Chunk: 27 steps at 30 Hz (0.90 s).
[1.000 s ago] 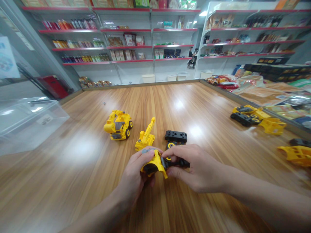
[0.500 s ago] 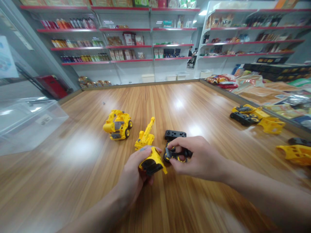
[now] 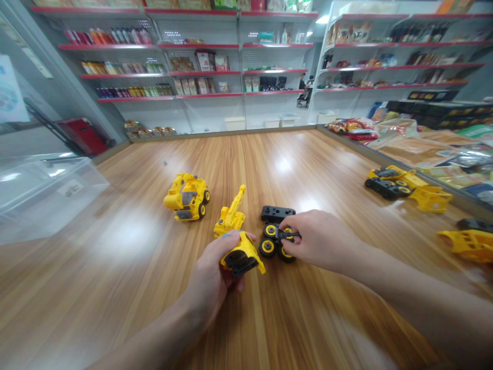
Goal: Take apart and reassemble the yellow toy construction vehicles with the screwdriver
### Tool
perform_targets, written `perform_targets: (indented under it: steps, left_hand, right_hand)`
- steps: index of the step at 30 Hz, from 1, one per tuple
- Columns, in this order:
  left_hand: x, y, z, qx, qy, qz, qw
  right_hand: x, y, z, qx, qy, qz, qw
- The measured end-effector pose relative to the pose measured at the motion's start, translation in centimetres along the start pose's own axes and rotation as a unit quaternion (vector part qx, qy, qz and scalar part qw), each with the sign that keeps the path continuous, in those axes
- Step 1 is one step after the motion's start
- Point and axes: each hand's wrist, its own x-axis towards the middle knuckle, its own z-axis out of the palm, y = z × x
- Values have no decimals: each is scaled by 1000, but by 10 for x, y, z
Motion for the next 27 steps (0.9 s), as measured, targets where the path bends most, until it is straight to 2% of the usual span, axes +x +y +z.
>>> perform_targets:
  steps: [10, 13, 19, 24, 27]
  left_hand:
    - [0, 1, -3, 6, -21, -8, 1000]
    - [0, 1, -1, -2, -15, -7, 1000]
    - [-1, 2, 0, -49, -34, -23, 998]
    - [-1, 4, 0, -100, -74, -56, 991]
    - [-1, 4, 0, -117, -88, -73, 986]
  right_hand:
    - [-2, 3, 2, 26, 1, -11, 1000]
    - [-3, -1, 0, 84, 23, -22, 996]
    - [-10, -18, -6, 281, 44, -131, 950]
    - [-12, -20, -2, 288, 116, -137, 941]
    - [-11, -16, 1, 279, 122, -162, 938]
